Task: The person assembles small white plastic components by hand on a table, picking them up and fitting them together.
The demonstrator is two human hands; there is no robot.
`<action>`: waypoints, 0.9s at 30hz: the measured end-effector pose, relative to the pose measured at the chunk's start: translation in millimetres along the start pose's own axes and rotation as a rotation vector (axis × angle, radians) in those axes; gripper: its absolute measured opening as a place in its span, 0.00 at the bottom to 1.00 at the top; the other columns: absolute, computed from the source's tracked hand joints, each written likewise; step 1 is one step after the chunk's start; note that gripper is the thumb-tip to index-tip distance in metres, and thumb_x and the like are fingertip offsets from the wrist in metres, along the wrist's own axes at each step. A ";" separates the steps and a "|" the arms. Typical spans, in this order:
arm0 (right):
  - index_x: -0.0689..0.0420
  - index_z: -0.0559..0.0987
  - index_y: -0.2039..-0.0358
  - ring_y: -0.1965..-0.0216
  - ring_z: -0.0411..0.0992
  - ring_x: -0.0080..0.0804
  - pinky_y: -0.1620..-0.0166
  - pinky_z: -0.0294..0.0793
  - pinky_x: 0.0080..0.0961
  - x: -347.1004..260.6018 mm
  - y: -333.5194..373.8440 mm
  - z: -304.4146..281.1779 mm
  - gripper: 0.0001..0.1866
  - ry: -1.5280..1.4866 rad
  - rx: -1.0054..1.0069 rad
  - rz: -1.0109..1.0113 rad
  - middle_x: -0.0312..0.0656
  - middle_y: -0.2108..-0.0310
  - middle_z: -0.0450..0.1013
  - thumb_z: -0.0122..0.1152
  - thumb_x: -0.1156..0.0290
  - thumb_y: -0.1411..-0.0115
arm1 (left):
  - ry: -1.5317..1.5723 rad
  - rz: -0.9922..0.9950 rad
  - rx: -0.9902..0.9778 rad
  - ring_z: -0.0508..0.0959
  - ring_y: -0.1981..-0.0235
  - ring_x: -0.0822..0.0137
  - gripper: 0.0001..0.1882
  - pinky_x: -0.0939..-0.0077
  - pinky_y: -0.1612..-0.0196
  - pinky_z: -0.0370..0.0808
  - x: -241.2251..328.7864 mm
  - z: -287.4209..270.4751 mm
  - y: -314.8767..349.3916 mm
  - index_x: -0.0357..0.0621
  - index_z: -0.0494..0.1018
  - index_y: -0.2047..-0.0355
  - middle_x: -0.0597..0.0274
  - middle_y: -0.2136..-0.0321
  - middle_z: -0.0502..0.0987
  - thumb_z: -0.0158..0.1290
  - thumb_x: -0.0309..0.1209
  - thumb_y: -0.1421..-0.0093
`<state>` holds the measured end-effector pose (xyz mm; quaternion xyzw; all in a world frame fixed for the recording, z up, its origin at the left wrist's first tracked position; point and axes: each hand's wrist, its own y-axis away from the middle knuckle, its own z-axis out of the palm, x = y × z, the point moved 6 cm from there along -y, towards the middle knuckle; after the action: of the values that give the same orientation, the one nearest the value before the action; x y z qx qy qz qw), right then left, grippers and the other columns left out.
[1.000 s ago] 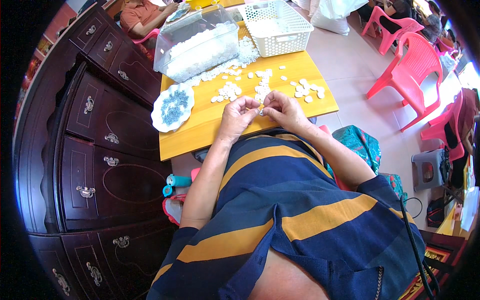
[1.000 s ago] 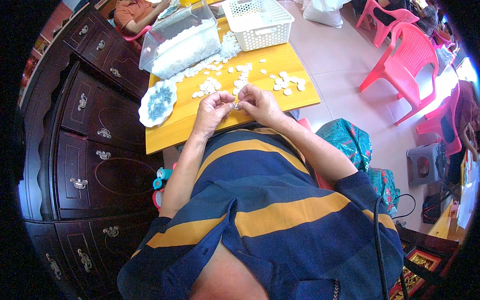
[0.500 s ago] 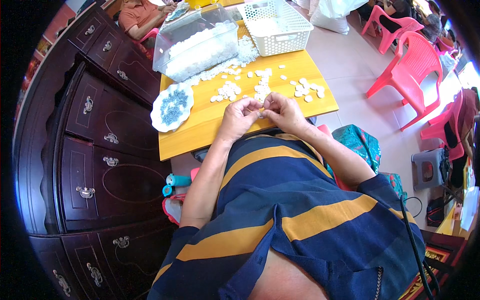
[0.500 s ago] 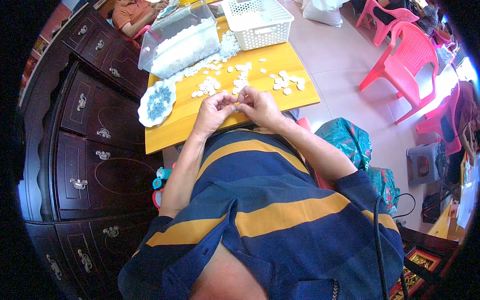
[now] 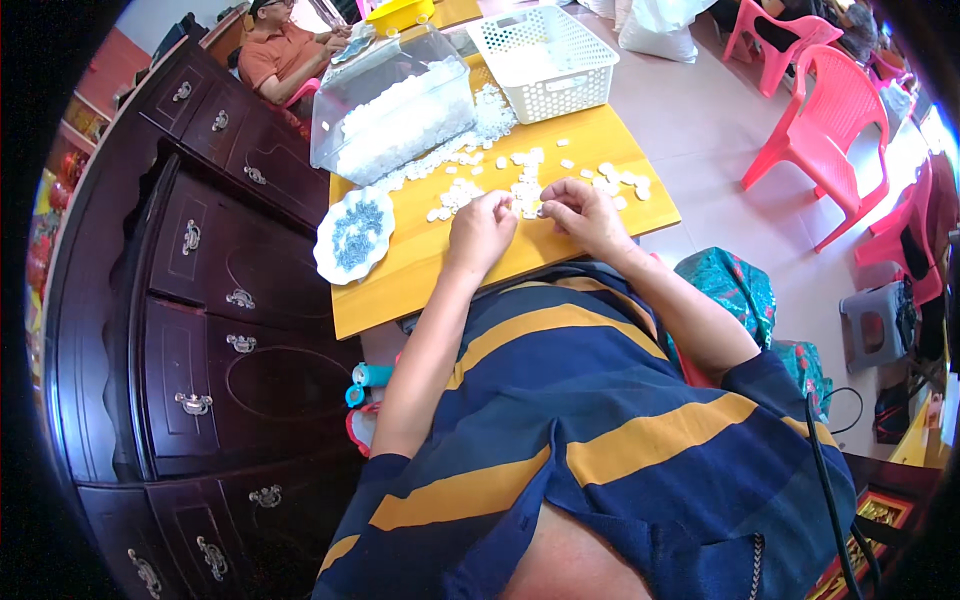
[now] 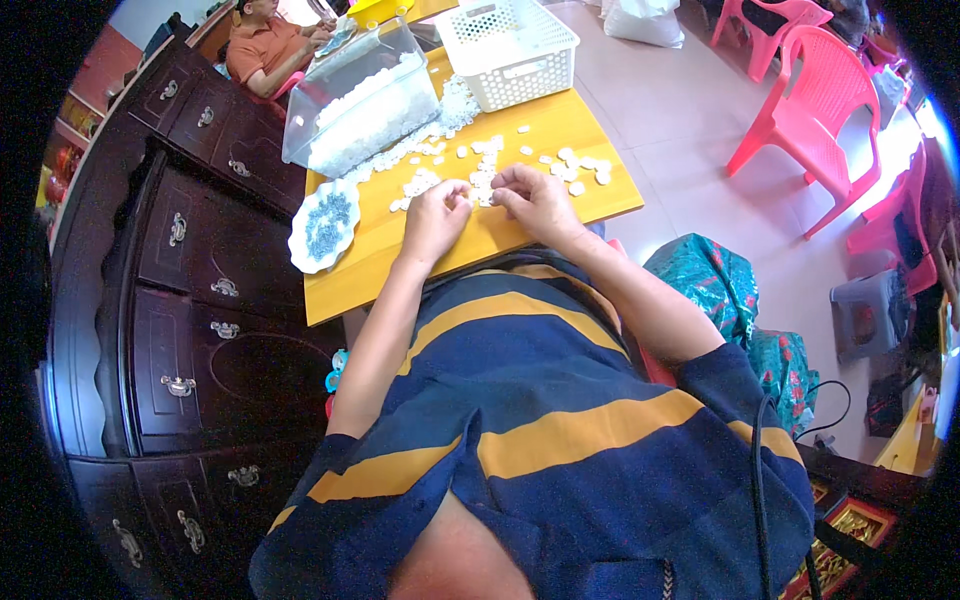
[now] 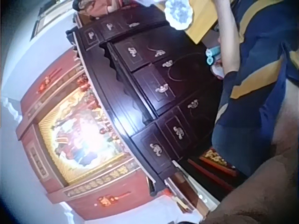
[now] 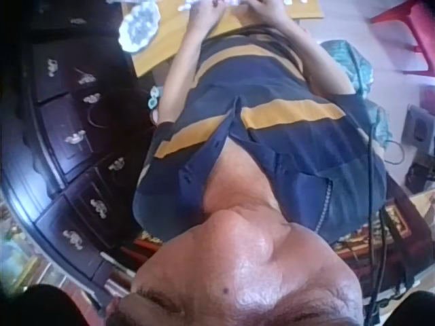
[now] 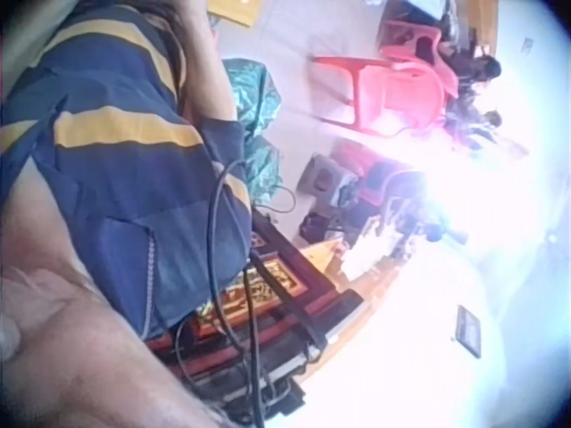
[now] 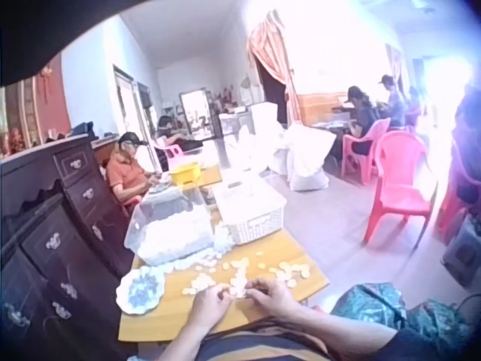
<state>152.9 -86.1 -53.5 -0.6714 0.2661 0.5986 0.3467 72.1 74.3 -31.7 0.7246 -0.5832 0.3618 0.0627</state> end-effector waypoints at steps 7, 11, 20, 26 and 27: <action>0.61 0.79 0.62 0.74 0.75 0.19 0.69 0.76 0.19 -0.8 -3.2 -3.7 0.07 0.060 0.015 -0.030 0.36 0.71 0.79 0.62 0.73 0.39 | -0.208 0.108 0.038 0.81 0.72 0.54 0.09 0.61 0.66 0.77 10.2 7.7 -11.4 0.43 0.80 0.64 0.53 0.74 0.80 0.60 0.32 0.45; 0.61 0.79 0.61 0.74 0.75 0.18 0.68 0.76 0.19 -2.2 -2.5 -3.1 0.07 0.065 -0.004 -0.032 0.36 0.71 0.79 0.62 0.73 0.40 | -0.192 0.098 0.044 0.80 0.71 0.53 0.07 0.60 0.66 0.77 7.7 9.5 -13.4 0.43 0.79 0.69 0.53 0.73 0.80 0.60 0.33 0.45; 0.61 0.80 0.62 0.73 0.76 0.18 0.67 0.76 0.19 1.2 -2.3 -1.7 0.08 0.044 -0.012 -0.026 0.36 0.72 0.79 0.64 0.72 0.40 | -0.230 -0.013 -0.016 0.81 0.72 0.54 0.07 0.60 0.65 0.78 1.9 13.2 -22.9 0.43 0.76 0.75 0.54 0.75 0.80 0.58 0.33 0.47; 0.61 0.80 0.62 0.72 0.76 0.18 0.67 0.76 0.19 -1.6 -1.9 -1.1 0.08 0.089 -0.018 -0.027 0.36 0.72 0.79 0.64 0.72 0.40 | -0.240 0.009 -0.006 0.81 0.74 0.55 0.06 0.61 0.66 0.78 -1.1 12.8 -23.6 0.43 0.76 0.75 0.55 0.78 0.80 0.58 0.32 0.48; 0.61 0.80 0.62 0.72 0.76 0.18 0.67 0.76 0.19 -2.3 -1.4 0.1 0.08 0.083 -0.028 -0.014 0.36 0.72 0.79 0.64 0.72 0.40 | -0.229 0.035 0.002 0.81 0.75 0.56 0.06 0.62 0.67 0.78 -0.2 11.4 -21.8 0.43 0.76 0.75 0.55 0.77 0.80 0.58 0.31 0.48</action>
<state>153.6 -85.3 -51.1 -0.7021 0.2672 0.5716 0.3301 96.7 75.4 -32.9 0.7509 -0.5989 0.2781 -0.0115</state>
